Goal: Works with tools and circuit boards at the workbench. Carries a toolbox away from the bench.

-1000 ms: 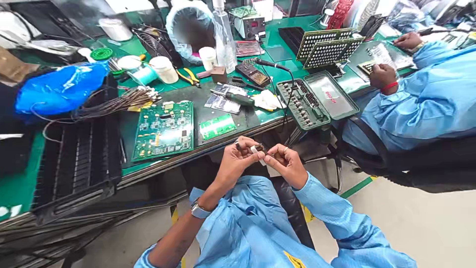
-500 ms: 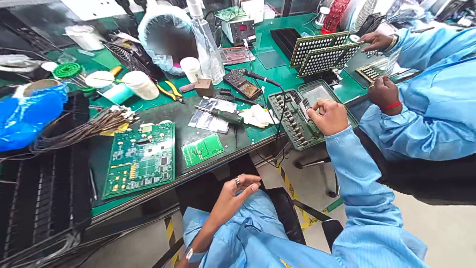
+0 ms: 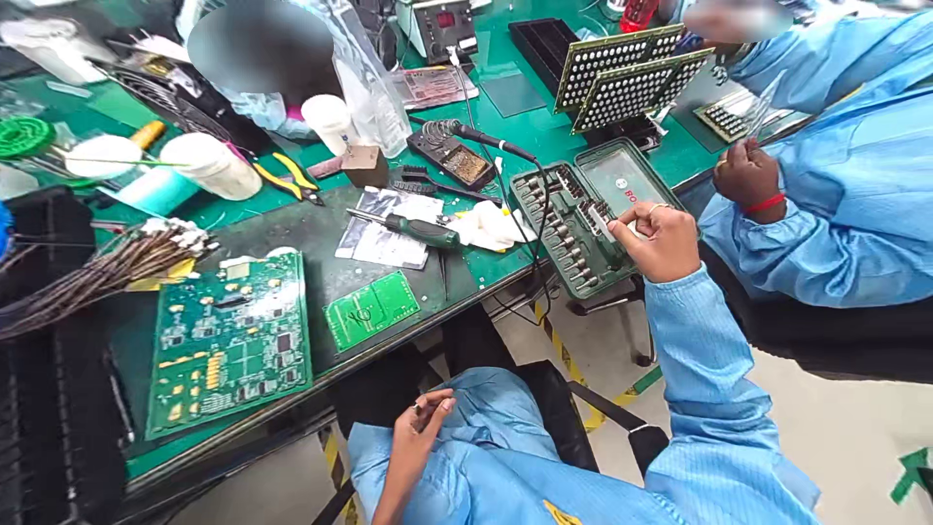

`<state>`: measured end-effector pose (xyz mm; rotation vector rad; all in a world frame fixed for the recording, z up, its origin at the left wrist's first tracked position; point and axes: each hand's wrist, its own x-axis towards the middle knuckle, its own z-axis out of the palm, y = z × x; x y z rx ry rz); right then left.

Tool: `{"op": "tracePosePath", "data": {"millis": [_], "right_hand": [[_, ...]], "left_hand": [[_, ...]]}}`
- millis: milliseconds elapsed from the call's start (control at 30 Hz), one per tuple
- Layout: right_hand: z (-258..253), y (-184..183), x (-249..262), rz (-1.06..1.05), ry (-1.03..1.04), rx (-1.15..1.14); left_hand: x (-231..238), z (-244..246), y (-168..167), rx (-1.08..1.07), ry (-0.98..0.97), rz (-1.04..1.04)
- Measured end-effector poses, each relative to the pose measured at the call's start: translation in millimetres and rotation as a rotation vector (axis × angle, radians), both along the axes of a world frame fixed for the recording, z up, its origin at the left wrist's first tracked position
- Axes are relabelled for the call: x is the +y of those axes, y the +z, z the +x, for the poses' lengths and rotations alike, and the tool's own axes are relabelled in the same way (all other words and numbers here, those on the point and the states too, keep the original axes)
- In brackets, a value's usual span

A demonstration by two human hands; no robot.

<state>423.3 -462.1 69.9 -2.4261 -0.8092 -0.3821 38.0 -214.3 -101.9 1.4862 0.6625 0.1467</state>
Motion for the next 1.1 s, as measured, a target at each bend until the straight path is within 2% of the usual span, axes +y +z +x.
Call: {"op": "tracePosePath", "data": {"millis": [100, 300, 400, 533, 667, 933, 1100], "right_hand": [[26.7, 11.1, 12.3, -0.034, -0.046, -0.023], [80.6, 6.3, 65.9, -0.223, -0.065, 0.167], [84.3, 2.5, 71.2, -0.299, -0.059, 0.198], [83.3, -3.4, 69.6, -0.314, 0.044, 0.116], [73.5, -5.0, 73.2, -0.255, -0.013, 0.087], [76.7, -12.9, 74.1, -0.156, -0.107, 0.167], [81.6, -11.2, 77.7, -0.249, -0.069, 0.104]], "left_hand": [[1.2, -2.5, -11.6, 0.051, 0.014, 0.009], [-3.9, -4.2, -20.6, 0.097, -0.003, -0.011], [-5.9, -5.5, -21.6, 0.105, 0.013, -0.024], [-5.6, -11.3, -24.0, 0.123, 0.028, -0.037], [0.1, -13.0, -21.0, 0.149, 0.010, 0.032], [2.2, -8.5, -17.9, 0.143, -0.004, 0.100], [-2.1, -4.5, -22.8, 0.136, -0.045, 0.100]]}}
